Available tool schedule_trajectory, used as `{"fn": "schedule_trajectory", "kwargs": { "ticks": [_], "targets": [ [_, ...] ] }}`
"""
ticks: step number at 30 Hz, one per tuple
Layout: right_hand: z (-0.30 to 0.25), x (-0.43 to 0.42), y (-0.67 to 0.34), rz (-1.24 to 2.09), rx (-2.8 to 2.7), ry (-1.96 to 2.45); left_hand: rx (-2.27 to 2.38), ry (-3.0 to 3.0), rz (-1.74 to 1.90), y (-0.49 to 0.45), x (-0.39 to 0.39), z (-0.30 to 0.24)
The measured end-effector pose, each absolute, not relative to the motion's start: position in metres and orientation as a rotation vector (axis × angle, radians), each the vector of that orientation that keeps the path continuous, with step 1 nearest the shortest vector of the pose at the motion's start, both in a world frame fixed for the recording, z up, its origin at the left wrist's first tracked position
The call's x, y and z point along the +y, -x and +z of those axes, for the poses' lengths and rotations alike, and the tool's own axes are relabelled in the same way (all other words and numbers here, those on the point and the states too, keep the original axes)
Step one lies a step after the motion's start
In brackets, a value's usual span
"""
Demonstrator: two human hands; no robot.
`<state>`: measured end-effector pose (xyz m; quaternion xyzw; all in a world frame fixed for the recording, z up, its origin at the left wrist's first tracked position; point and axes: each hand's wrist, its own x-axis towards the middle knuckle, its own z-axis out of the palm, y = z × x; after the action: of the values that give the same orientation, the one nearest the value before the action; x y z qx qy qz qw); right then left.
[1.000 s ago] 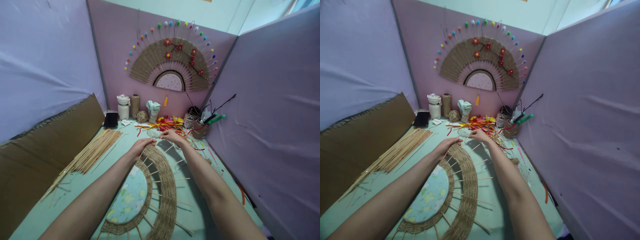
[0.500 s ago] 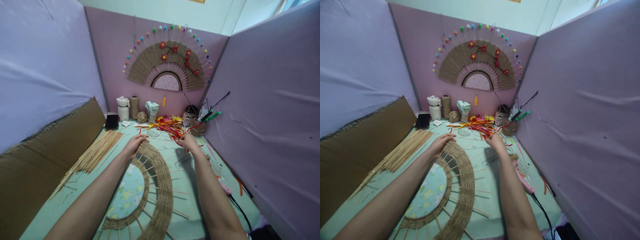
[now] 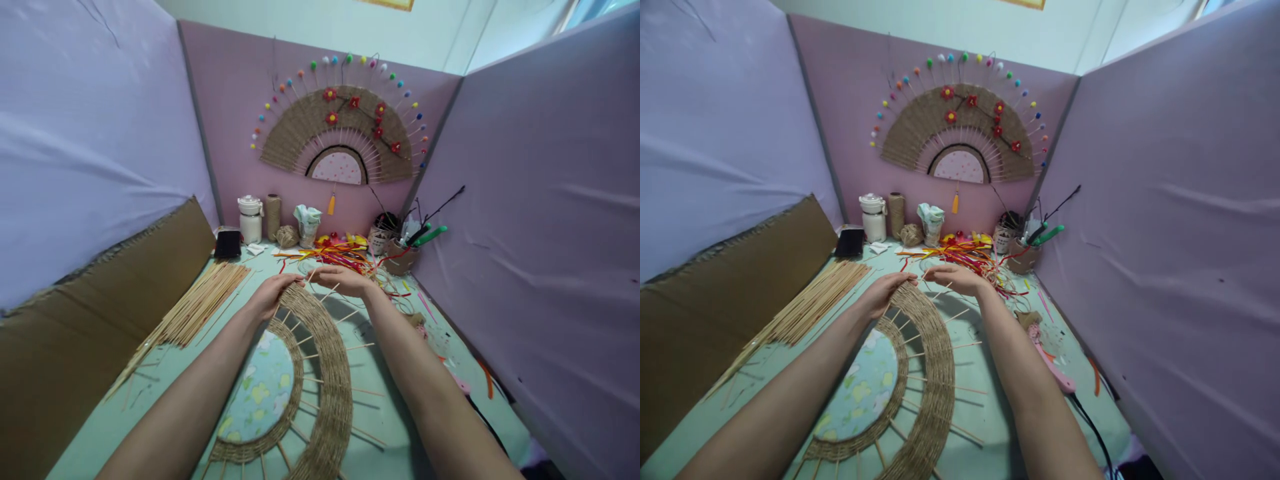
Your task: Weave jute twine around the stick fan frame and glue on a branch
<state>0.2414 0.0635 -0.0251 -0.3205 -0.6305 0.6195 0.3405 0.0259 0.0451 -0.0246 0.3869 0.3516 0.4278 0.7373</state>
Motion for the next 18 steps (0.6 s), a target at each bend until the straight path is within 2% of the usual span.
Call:
{"fn": "schedule_trajectory", "kwargs": {
  "ticks": [4, 12, 18],
  "targets": [
    [-0.038, 0.07, -0.234, 1.878, -1.608, 0.79, 0.747, -0.856, 0.922, -0.026, 0.045, -0.025],
    [-0.049, 0.072, -0.241, 1.723, -1.782, 1.133, 0.808, -0.888, 0.917, -0.026, 0.048, -0.032],
    [-0.043, 0.067, -0.243, 1.689, -1.841, 1.148, 0.861, -0.916, 0.911, -0.026, 0.049, -0.033]
  ]
}}
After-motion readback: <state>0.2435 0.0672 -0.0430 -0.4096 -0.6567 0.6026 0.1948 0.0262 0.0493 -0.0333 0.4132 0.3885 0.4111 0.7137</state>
